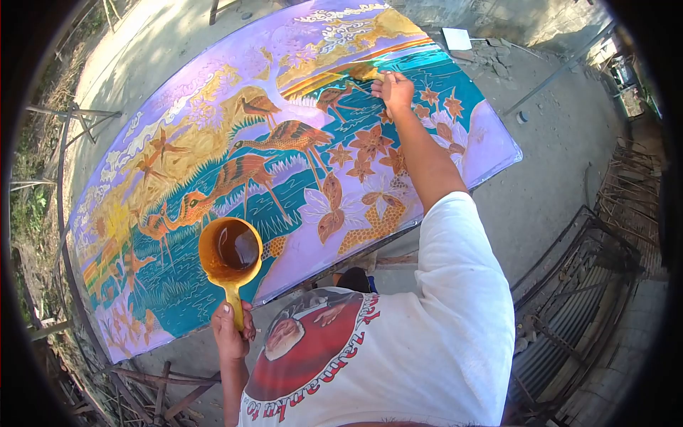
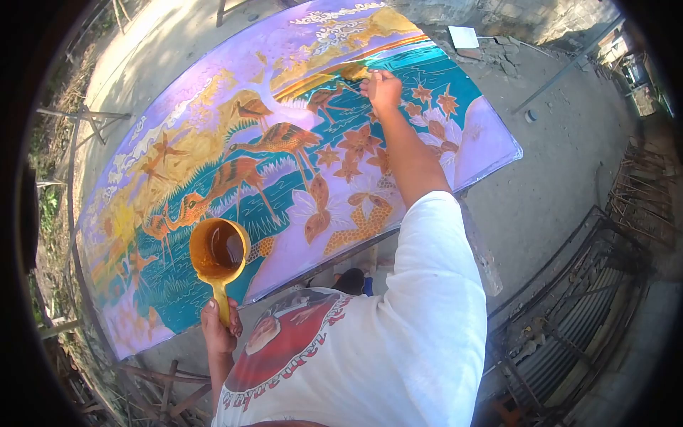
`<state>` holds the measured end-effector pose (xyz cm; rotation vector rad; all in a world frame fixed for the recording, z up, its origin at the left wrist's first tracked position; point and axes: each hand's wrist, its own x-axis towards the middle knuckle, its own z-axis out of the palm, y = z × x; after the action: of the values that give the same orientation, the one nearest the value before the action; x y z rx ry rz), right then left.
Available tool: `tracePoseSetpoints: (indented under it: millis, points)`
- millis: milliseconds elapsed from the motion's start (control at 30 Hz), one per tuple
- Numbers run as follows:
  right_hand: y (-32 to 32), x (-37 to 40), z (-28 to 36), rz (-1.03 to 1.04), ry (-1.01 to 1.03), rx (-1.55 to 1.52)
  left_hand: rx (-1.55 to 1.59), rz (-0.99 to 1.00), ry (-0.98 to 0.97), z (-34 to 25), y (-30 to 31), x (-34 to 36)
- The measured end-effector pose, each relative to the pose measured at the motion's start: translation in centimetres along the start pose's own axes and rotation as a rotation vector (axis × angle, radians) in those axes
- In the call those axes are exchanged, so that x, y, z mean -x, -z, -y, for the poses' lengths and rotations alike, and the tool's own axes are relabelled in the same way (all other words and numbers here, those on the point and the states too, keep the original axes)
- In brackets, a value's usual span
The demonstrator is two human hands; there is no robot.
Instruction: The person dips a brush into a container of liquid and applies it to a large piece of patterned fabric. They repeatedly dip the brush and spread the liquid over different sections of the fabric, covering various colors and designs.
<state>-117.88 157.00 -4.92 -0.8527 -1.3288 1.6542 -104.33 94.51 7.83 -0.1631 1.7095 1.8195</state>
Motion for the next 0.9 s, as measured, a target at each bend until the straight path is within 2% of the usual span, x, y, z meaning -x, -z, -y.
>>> tracePoseSetpoints:
  millis: [33, 100, 167, 200, 333, 400, 433, 500, 600, 633, 700, 733, 833, 900]
  points:
    - [0.0, -0.1, 0.0, 0.050, -0.044, -0.004, -0.003, 0.001, 0.003, -0.2, -0.2, 0.0]
    - [0.9, -1.2, 0.7, 0.019, -0.013, -0.016, -0.010, 0.003, 0.005, -0.3, -0.4, -0.2]
    - [2.0, -3.7, 1.2, -0.197, 0.081, 0.074, -0.010, 0.007, -0.001, -0.3, -0.6, -0.3]
    - [2.7, -4.7, 1.5, -0.240, 0.115, 0.183, -0.013, 0.007, -0.001, -0.4, -0.7, -0.2]
    - [2.9, -4.7, 3.3, -0.206, 0.044, 0.134, -0.017, 0.015, 0.001, -0.5, -1.1, -0.5]
    - [3.0, -4.7, 3.5, -0.019, -0.050, 0.112, -0.021, 0.014, 0.008, -0.6, -1.3, -0.8]
    - [3.3, -5.3, 3.2, -0.020, -0.051, 0.111, -0.025, 0.018, 0.007, -0.6, -1.5, -1.0]
    - [4.3, -6.6, 3.0, -0.168, 0.080, 0.235, -0.032, 0.023, 0.012, -0.8, -1.7, -1.0]
    - [5.2, -7.8, 3.8, -0.244, 0.049, 0.260, -0.046, 0.015, 0.020, -0.9, -1.9, -1.2]
    - [5.2, -7.6, 4.3, -0.246, 0.048, 0.259, -0.041, 0.022, 0.022, -0.8, -1.8, -1.3]
    - [5.5, -7.1, 5.1, -0.047, -0.082, 0.104, -0.036, 0.030, 0.026, -0.8, -1.9, -1.5]
    - [5.9, -7.9, 4.8, -0.047, -0.082, 0.106, -0.047, 0.029, 0.029, -1.2, -2.2, -1.5]
    - [7.9, -10.7, 4.7, -0.152, -0.029, 0.117, -0.065, 0.028, 0.039, -1.3, -2.4, -1.9]
    - [9.4, -12.7, 4.9, -0.273, 0.054, 0.292, -0.072, 0.025, 0.044, -1.3, -2.6, -2.1]
